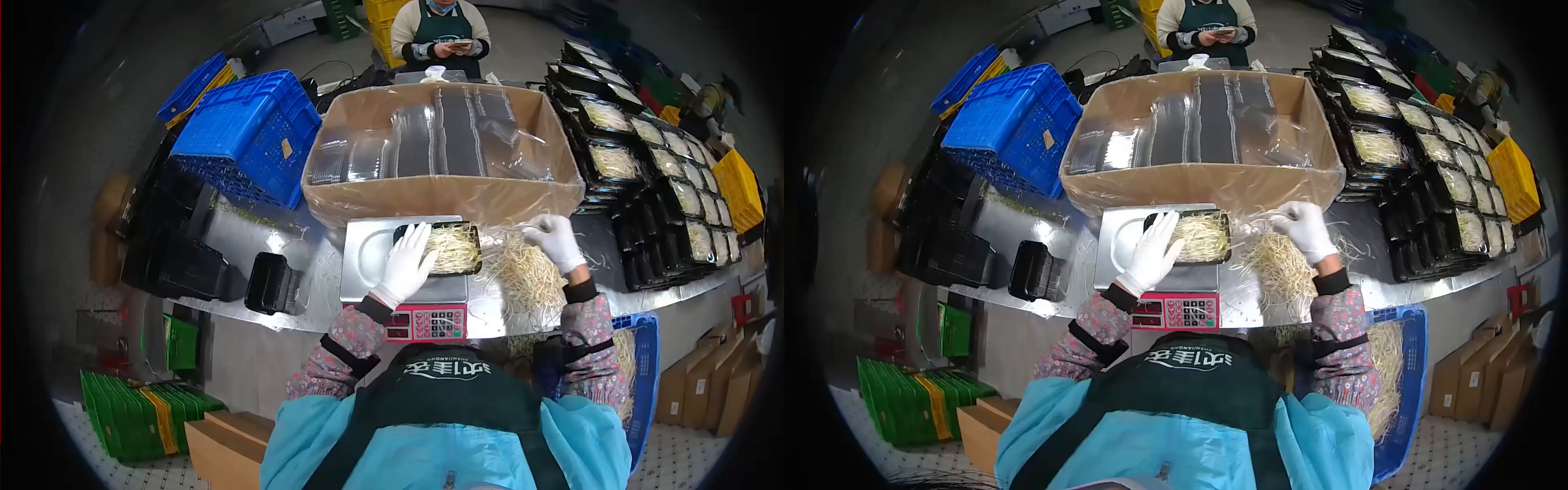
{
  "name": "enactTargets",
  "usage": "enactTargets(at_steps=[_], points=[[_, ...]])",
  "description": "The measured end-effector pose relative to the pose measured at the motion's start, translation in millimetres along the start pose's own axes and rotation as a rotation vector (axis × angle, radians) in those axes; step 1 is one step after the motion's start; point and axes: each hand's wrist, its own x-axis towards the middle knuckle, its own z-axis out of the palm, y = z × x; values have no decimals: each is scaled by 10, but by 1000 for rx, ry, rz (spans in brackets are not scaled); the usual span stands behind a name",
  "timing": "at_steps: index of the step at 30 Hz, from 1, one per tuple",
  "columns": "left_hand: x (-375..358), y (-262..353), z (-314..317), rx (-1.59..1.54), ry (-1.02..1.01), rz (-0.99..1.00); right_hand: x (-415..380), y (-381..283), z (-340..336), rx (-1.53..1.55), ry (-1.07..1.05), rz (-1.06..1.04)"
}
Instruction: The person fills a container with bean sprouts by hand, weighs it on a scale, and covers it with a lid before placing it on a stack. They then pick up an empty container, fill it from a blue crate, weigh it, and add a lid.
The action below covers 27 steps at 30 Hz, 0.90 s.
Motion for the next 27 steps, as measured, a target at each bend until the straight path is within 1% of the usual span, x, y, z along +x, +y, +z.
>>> enactTargets(at_steps=[2,3,4,5,6,7,8,9,11,12,13,15,17,19,21,23,27], points=[[-45,-45,-153,-276,105,-21,-75,169,-126,187,39,112],[-102,105,-190,-371,145,-56,-156,464,-241,246,33,179],[-57,118,-268,-399,180,-72,-125,777,-313,297,21,215],[-17,28,-383,-409,213,-82,-116,1002,-301,303,4,200],[-51,-79,-500,-417,228,-126,-176,1198,-225,-183,-54,88],[-121,-70,-698,-402,275,-103,-266,1064,-116,-666,-116,-30],[-207,-108,-813,-474,258,-173,-336,915,-107,-918,-331,143],[-237,-156,-860,-552,257,-238,-283,978,-110,-923,-350,126],[-283,-394,-823,-648,339,-235,-158,1141,-58,-521,-73,-118],[-294,-452,-811,-637,340,-261,-119,757,-14,-398,-60,-177],[-277,-430,-840,-474,288,-229,-27,473,73,-307,-61,-267],[-206,-214,-753,-558,250,-216,48,-125,333,-302,-124,-428],[-96,-35,-556,-405,182,-189,83,-534,691,-284,-197,-567],[-16,105,-325,-141,158,-151,152,-583,1041,-420,-283,-640],[-53,57,-160,-116,155,-124,281,-378,1206,-395,-349,-685],[-78,-53,26,-30,115,-89,282,-250,1166,-306,-265,-581],[-103,-85,102,-57,161,-86,287,-23,856,-259,-179,-513]])
